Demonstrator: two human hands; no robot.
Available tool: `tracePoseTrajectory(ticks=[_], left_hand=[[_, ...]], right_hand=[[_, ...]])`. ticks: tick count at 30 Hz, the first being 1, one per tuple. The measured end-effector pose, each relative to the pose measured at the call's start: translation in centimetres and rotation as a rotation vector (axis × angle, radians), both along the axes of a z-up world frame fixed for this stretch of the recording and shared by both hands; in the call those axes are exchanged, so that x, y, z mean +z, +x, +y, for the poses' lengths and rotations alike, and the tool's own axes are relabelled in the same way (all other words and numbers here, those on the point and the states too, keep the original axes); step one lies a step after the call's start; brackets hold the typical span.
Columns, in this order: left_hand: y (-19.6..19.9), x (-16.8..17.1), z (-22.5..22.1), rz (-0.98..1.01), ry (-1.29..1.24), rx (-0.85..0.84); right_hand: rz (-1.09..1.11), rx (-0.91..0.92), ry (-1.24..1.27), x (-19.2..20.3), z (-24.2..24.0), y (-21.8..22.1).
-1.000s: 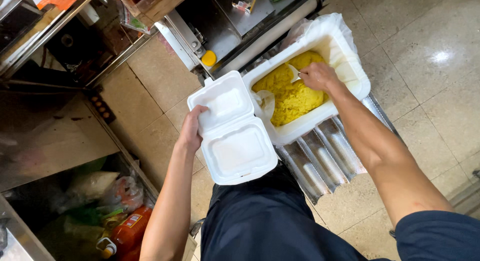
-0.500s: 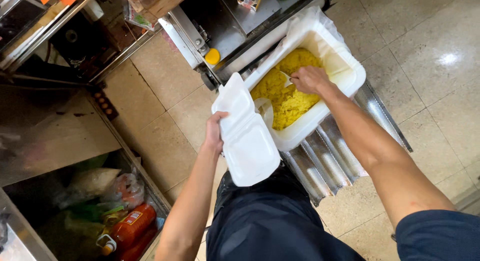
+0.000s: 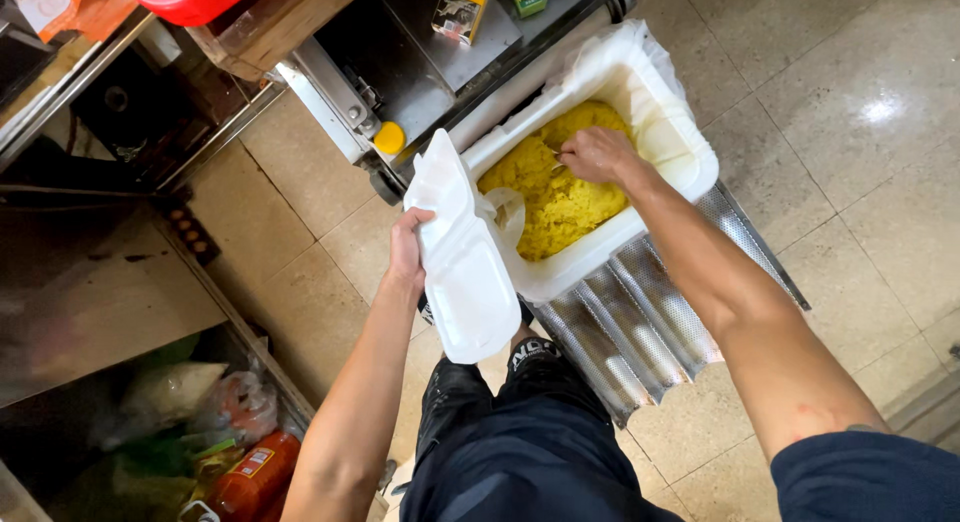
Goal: The person prepares a meal in a foam container by scooping yellow rice from a bin, adding slices of meat using tongs and scissors, placing sliced cucumbers and pickled vegetables, drizzling sauce from a bottle and a ladle, and finally placing the container into a small plastic bag.
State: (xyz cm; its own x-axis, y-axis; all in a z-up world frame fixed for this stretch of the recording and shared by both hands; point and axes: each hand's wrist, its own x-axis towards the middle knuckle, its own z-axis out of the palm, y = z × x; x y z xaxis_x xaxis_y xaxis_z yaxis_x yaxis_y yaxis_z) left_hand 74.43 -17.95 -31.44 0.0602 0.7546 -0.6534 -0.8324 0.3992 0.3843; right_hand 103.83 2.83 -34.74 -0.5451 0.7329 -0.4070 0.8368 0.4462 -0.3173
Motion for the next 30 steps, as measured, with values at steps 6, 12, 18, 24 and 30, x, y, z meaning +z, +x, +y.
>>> tracePoseTrajectory(ticks=[6, 12, 18, 24, 30], left_hand=[[0.3, -1.4, -0.2, -0.009, -0.023, 0.040], [0.5, -1.9, -0.3, -0.001, -0.001, 0.051], [0.0, -0.1, -0.4, 0.016, 0.008, 0.008], [-2.5, 2.0, -0.5, 0.322, -0.193, -0.105], [-4.1, 1.5, 0.0, 0.277, -0.128, -0.103]], right_hand=[[0.166, -0.021, -0.263, -3.6, 1.5, -0.1], [0.233, 0.032, -0.345, -6.1, 0.7, -0.9], [0.363, 0.062, -0.461, -8.0, -0.5, -1.1], [0.431, 0.013, -0.399, -4.5, -1.2, 2.9], [0.487, -0.217, -0.363, 2.0, -2.5, 9.3]])
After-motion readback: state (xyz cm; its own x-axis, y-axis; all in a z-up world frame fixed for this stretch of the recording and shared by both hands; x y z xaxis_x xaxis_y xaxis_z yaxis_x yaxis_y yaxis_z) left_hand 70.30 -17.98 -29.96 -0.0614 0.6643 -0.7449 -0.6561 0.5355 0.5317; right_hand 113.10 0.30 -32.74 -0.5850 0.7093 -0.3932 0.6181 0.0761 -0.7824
